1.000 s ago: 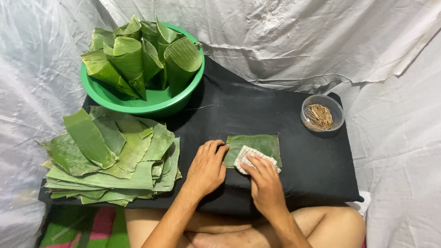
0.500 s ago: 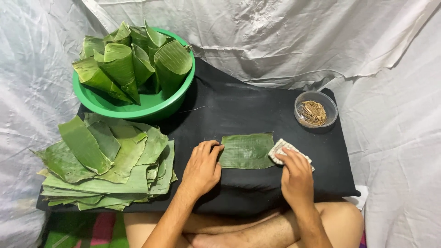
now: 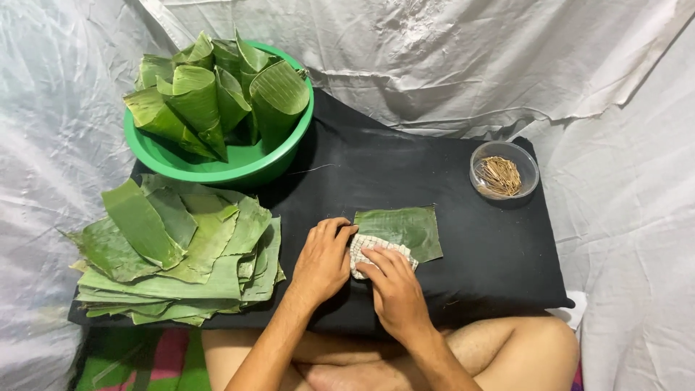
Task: Cleaning banana leaves with a cloth and folding them into cone shapes for food packaging
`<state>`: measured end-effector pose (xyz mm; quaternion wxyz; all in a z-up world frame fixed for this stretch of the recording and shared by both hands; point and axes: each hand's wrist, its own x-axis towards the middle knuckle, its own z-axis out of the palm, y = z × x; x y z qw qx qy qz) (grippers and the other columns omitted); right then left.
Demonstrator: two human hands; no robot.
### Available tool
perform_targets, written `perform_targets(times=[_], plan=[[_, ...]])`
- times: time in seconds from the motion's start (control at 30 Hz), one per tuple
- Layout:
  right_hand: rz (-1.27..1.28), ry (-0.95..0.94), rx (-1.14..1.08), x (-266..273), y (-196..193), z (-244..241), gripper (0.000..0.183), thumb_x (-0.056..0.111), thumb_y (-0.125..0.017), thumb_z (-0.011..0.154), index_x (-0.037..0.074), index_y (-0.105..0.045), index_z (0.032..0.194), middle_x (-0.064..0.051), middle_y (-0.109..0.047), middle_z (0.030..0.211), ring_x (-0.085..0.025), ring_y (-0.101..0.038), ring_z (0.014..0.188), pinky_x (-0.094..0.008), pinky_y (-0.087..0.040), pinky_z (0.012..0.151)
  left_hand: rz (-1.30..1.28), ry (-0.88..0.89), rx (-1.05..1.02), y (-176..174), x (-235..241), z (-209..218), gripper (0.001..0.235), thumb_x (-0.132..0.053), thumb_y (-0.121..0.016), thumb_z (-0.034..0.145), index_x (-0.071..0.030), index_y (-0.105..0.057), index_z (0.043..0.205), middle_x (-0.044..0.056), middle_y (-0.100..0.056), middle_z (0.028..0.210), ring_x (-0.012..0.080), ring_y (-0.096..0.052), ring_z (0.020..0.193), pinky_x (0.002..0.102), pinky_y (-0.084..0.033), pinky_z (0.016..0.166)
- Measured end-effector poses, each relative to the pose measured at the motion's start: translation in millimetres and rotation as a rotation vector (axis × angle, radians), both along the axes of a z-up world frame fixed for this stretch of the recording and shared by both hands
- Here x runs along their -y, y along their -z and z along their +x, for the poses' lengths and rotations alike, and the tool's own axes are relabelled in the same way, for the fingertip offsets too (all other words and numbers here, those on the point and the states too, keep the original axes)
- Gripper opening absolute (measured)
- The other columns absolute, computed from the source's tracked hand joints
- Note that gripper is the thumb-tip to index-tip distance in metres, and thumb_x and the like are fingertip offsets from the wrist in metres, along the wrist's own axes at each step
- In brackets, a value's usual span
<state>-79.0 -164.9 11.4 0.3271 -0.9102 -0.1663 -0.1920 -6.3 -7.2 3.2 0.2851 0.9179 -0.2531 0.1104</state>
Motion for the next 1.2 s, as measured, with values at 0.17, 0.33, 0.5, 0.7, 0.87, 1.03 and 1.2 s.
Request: perform_targets(times=[0.17, 0.33, 0.5, 0.7, 0.87, 1.03, 1.2], plan=[[-0.019, 0.067, 0.011, 16, 5, -5, 0.037, -0.006, -0.063, 0.077, 0.008, -0.070, 0.110, -0.004, -0.066, 0.128, -0.026, -0.057, 0.124, -0.042, -0.043, 0.110, 0.024, 0.001, -0.012, -2, 2, -1, 0.041, -0.005, -0.059, 0.081, -0.004, -0.065, 0.121, 0.009, -0.057, 0.128, 0.0271, -0.054, 0.118, 0.038, -0.043, 0.102], [-0.067, 0.119, 0.001, 47, 18, -10, 0.042, -0.005, -0.062, 0.077, 0.010, -0.070, 0.115, -0.003, -0.065, 0.131, -0.025, -0.056, 0.126, -0.041, -0.042, 0.110, 0.024, -0.001, 0.020, -2, 2, -1, 0.038, -0.006, -0.058, 0.082, -0.004, -0.064, 0.120, 0.009, -0.058, 0.127, 0.0272, -0.054, 0.117, 0.037, -0.043, 0.100], [-0.135, 0.259, -0.026, 85, 33, -19, 0.043, -0.007, -0.058, 0.080, 0.011, -0.069, 0.117, -0.003, -0.064, 0.134, -0.024, -0.055, 0.128, -0.040, -0.043, 0.111, 0.060, -0.010, 0.011, 1, 2, 0, 0.039, -0.010, -0.058, 0.084, -0.005, -0.064, 0.122, 0.008, -0.057, 0.128, 0.0275, -0.054, 0.117, 0.038, -0.044, 0.100], [-0.148, 0.334, -0.054, 108, 18, -22, 0.043, -0.007, -0.057, 0.080, 0.013, -0.071, 0.116, -0.003, -0.067, 0.131, -0.023, -0.060, 0.119, -0.038, -0.045, 0.104, 0.063, -0.013, 0.012, 4, 2, 0, 0.040, -0.010, -0.058, 0.083, -0.005, -0.064, 0.122, 0.008, -0.057, 0.129, 0.0272, -0.053, 0.118, 0.038, -0.044, 0.101], [-0.242, 0.520, 0.072, 142, 36, -9, 0.045, -0.006, -0.060, 0.086, 0.018, -0.073, 0.122, -0.006, -0.071, 0.128, -0.026, -0.063, 0.114, -0.040, -0.049, 0.097, 0.113, 0.027, -0.029, -3, -2, 1, 0.040, -0.009, -0.057, 0.085, -0.006, -0.064, 0.125, 0.011, -0.058, 0.125, 0.0291, -0.053, 0.121, 0.040, -0.042, 0.103], [-0.335, 0.764, 0.263, 140, 26, -1, 0.042, -0.002, -0.066, 0.091, 0.020, -0.076, 0.125, -0.004, -0.072, 0.125, -0.026, -0.063, 0.109, -0.038, -0.048, 0.092, 0.168, 0.061, -0.083, -10, -3, 0, 0.040, -0.008, -0.056, 0.088, -0.006, -0.064, 0.126, 0.014, -0.060, 0.121, 0.0312, -0.053, 0.124, 0.042, -0.041, 0.105], [-0.452, 0.819, 0.194, 137, 60, 2, 0.036, 0.021, -0.072, 0.090, 0.019, -0.075, 0.126, -0.005, -0.070, 0.134, -0.029, -0.059, 0.116, -0.041, -0.045, 0.092, 0.165, 0.069, -0.055, -7, -4, 1, 0.040, -0.007, -0.056, 0.087, -0.006, -0.064, 0.126, 0.015, -0.060, 0.121, 0.0316, -0.053, 0.123, 0.042, -0.042, 0.105]])
